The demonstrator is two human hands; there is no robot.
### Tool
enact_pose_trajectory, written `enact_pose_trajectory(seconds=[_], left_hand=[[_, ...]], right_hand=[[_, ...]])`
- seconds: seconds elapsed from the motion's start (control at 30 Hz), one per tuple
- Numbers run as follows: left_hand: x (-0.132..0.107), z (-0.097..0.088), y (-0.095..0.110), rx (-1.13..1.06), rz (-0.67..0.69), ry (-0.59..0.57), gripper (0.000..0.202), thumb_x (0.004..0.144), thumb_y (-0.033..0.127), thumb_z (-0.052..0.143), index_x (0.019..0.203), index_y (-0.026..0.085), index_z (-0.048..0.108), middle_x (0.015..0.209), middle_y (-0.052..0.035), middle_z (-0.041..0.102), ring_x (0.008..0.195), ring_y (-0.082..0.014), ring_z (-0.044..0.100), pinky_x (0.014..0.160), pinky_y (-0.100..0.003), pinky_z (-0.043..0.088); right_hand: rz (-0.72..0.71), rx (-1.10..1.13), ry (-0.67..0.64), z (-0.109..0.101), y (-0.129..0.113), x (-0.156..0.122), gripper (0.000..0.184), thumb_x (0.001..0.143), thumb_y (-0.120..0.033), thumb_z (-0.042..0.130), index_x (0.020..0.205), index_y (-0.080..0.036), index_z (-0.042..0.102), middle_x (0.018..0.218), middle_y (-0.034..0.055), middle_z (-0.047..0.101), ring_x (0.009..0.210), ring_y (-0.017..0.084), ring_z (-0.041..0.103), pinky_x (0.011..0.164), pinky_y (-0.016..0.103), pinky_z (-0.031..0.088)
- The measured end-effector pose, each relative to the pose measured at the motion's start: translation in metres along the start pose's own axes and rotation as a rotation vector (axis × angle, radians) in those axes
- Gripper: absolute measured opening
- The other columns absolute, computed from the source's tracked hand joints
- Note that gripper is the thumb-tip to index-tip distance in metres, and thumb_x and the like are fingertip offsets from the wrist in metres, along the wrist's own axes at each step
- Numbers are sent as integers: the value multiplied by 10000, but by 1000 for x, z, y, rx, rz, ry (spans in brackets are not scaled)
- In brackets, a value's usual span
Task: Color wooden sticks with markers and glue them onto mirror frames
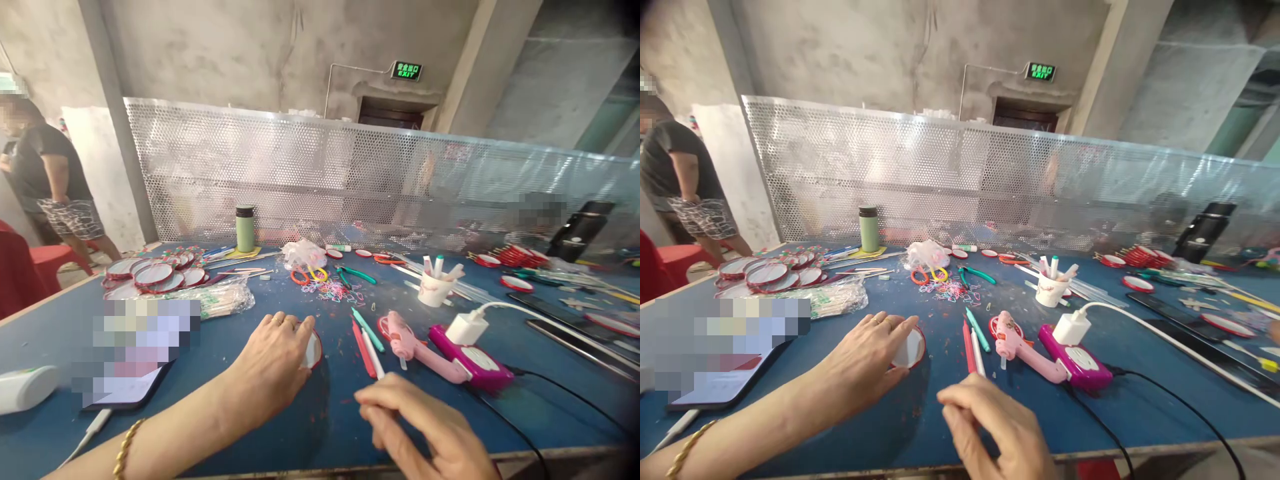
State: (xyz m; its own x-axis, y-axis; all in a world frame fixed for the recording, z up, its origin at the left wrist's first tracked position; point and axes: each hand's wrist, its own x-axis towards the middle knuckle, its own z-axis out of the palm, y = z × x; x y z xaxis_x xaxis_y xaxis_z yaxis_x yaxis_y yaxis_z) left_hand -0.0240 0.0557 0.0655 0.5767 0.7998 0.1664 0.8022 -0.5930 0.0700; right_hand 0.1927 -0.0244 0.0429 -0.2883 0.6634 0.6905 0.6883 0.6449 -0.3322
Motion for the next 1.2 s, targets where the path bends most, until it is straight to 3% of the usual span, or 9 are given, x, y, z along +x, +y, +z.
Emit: enact_pose_trajectory(seconds=[0.07, 0.13, 0.27, 0.37, 0.5, 0.73, 0.87, 1.0, 1.2], left_hand=[[4, 3, -2, -22, 17, -24, 526, 877, 278, 546, 1392, 186, 490, 1228, -152, 645, 1142, -311, 584, 974, -443, 447], [4, 7, -7, -55, 40, -32, 460, 899, 313, 529, 1347, 209, 525, 1220, -140, 651, 1134, -301, 590, 965, -432, 445], [1, 13, -17, -79, 51, 3, 396, 924, 341, 500, 1295, 216, 563, 1197, -123, 669, 1096, -296, 593, 947, -439, 440], [0, 18, -22, -95, 51, 34, 384, 946, 364, 473, 1270, 194, 588, 1191, -128, 675, 1074, -306, 592, 921, -451, 450], [-1, 24, -25, -159, 71, 88, 397, 947, 402, 493, 1283, 212, 584, 1263, -108, 652, 1122, -313, 571, 936, -464, 445], [-4, 22, -24, -211, 40, 100, 382, 923, 433, 552, 1245, 233, 603, 1298, -94, 634, 1163, -307, 564, 953, -445, 432], [-3, 20, -23, -185, 24, 77, 378, 924, 428, 557, 1237, 221, 603, 1257, -102, 651, 1151, -304, 574, 945, -437, 436], [-3, 21, -23, -185, 17, 72, 402, 913, 424, 582, 1254, 211, 600, 1261, -107, 652, 1159, -306, 576, 962, -445, 436], [-4, 19, -23, -183, 21, 64, 431, 901, 417, 610, 1266, 188, 602, 1320, -111, 628, 1178, -311, 571, 974, -452, 440]], right_hand=[[-172, -187, 103, -25, 5, 15, 116, 937, -258, 595, 1020, -290, 669, 827, -4, 741, 699, 143, 716, 678, 210, 570], [-150, -348, 137, -46, 13, 35, 119, 953, -298, 569, 976, -288, 686, 875, 18, 749, 774, 182, 715, 784, 310, 557], [-85, -514, -38, -58, 32, 89, 288, 991, -324, 463, 828, -244, 687, 829, 20, 748, 767, 190, 687, 806, 361, 487], [111, -638, -329, -37, 47, 131, 255, 947, -222, 497, 841, -218, 729, 839, 21, 754, 766, 172, 675, 749, 295, 451], [184, -698, -588, 7, 68, 168, 245, 908, -172, 524, 922, -208, 765, 918, 50, 768, 897, 187, 690, 740, 247, 420], [267, -741, -718, 51, 87, 188, 219, 863, -140, 566, 911, -160, 779, 961, 108, 769, 876, 183, 716, 631, 217, 398], [284, -781, -755, 59, 86, 190, 207, 924, -221, 568, 962, -156, 761, 1016, 134, 754, 972, 224, 710, 729, 249, 460], [290, -823, -778, 67, 87, 187, 249, 972, -328, 585, 1114, -145, 676, 1127, 97, 701, 1046, 219, 669, 900, 393, 523], [318, -817, -777, 76, 94, 183, 288, 962, -345, 618, 1176, -154, 631, 1186, 82, 654, 1047, 215, 654, 910, 434, 544]])
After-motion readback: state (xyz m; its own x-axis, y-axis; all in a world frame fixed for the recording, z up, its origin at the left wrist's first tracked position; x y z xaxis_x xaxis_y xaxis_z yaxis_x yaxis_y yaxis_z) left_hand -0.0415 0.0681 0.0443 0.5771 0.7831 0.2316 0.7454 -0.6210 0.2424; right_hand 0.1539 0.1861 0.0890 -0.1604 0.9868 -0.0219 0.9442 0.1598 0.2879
